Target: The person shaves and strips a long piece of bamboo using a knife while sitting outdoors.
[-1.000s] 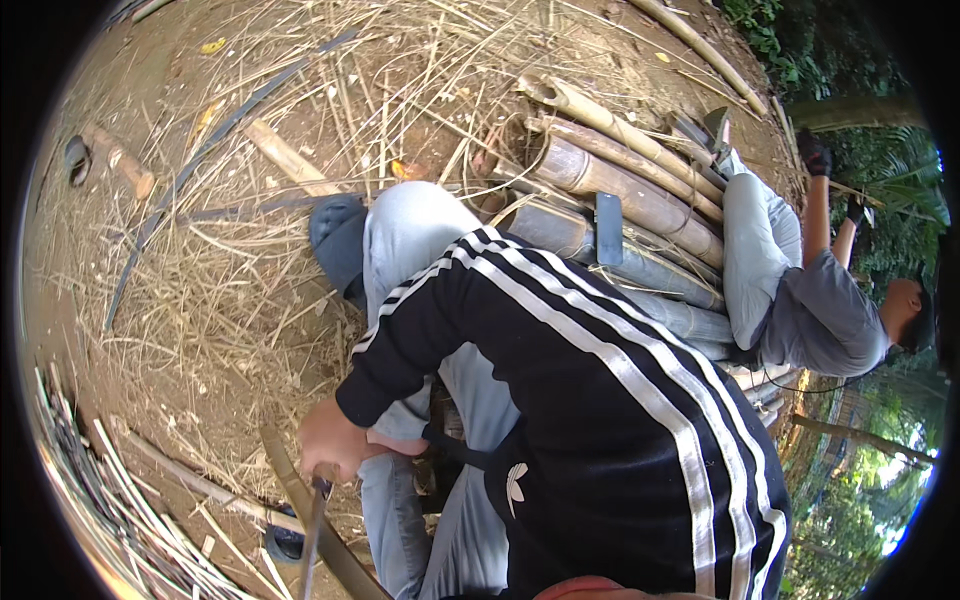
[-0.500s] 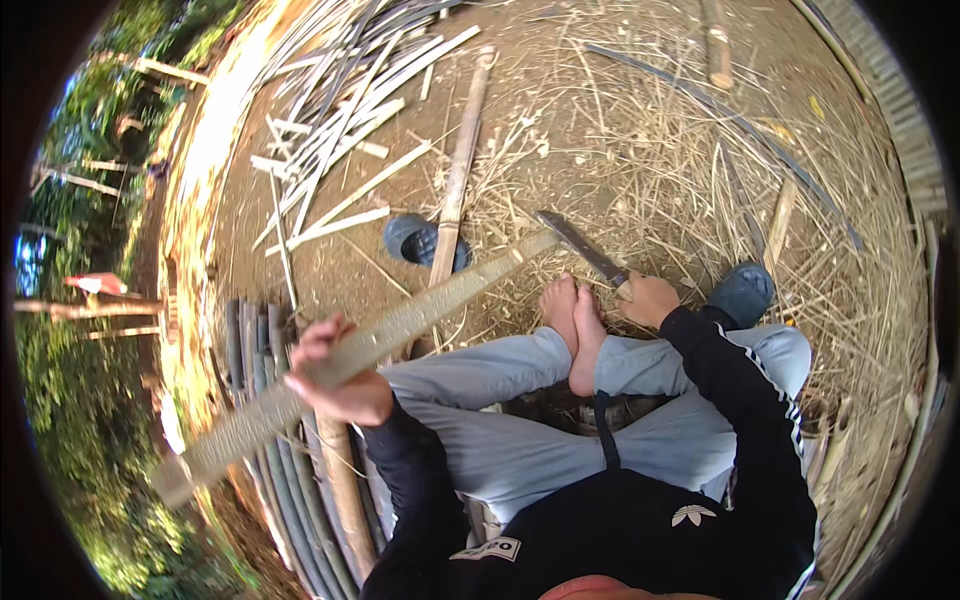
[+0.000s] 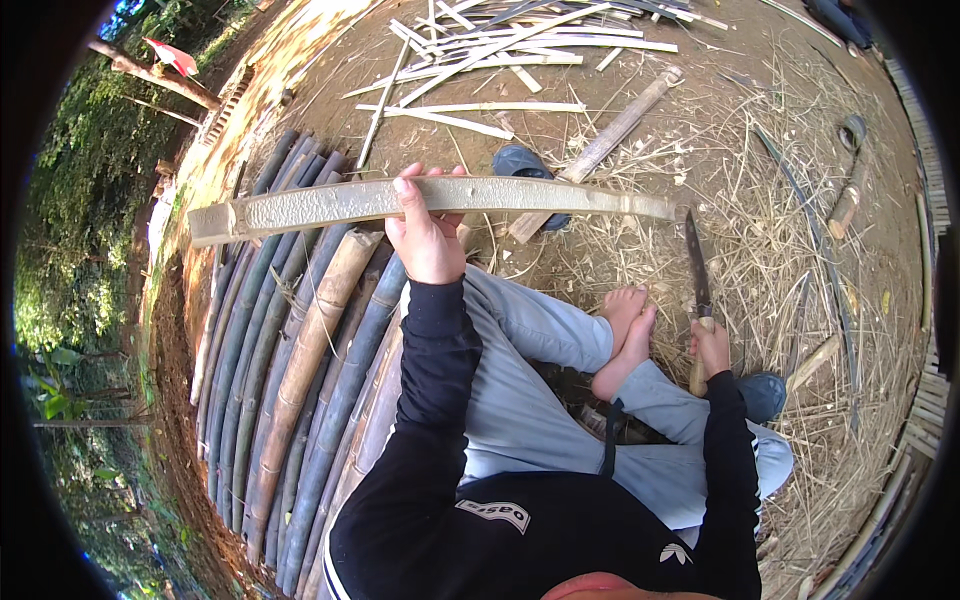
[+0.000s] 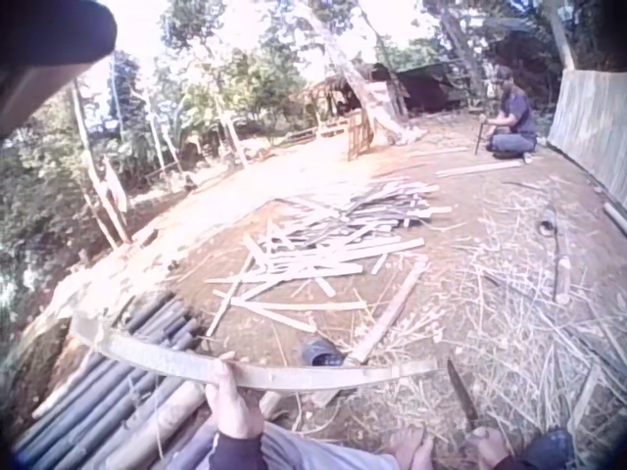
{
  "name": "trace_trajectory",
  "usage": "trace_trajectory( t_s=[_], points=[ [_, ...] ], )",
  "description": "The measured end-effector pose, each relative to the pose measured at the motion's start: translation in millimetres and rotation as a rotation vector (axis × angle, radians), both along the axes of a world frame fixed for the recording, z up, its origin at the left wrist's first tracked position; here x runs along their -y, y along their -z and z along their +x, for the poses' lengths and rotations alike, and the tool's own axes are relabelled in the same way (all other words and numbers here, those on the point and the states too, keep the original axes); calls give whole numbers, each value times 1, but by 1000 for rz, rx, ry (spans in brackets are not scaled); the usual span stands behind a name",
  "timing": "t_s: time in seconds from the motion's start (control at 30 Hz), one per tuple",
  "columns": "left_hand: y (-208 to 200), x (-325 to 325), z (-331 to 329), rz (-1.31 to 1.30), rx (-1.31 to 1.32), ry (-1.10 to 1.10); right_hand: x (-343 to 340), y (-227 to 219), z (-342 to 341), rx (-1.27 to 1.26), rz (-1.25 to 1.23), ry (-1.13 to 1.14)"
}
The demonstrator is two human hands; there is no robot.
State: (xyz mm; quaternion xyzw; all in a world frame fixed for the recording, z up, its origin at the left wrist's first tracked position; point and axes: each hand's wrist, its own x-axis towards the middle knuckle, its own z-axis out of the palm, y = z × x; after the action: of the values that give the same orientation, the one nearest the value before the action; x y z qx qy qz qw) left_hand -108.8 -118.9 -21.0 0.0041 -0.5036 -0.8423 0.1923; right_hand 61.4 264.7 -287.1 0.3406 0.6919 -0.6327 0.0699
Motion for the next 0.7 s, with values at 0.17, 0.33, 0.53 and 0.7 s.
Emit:
trace_trajectory(
  t_s=[0.17, 0.33, 0.53, 0.7],
  points=[
    [5, 0, -5, -96, 287, 78, -8, -8, -2, -56, -170, 262],
    [15, -9, -4, -173, 402, 267, -10, -5, -2, -3, -100, 302],
    [13, -23, 2, -242, 343, 284, -6, -4, -2, 1, -18, 212],
    [13, -17, -2, -136, 9, 38, -9, -5, -1, 15, -147, 222]
  ],
)
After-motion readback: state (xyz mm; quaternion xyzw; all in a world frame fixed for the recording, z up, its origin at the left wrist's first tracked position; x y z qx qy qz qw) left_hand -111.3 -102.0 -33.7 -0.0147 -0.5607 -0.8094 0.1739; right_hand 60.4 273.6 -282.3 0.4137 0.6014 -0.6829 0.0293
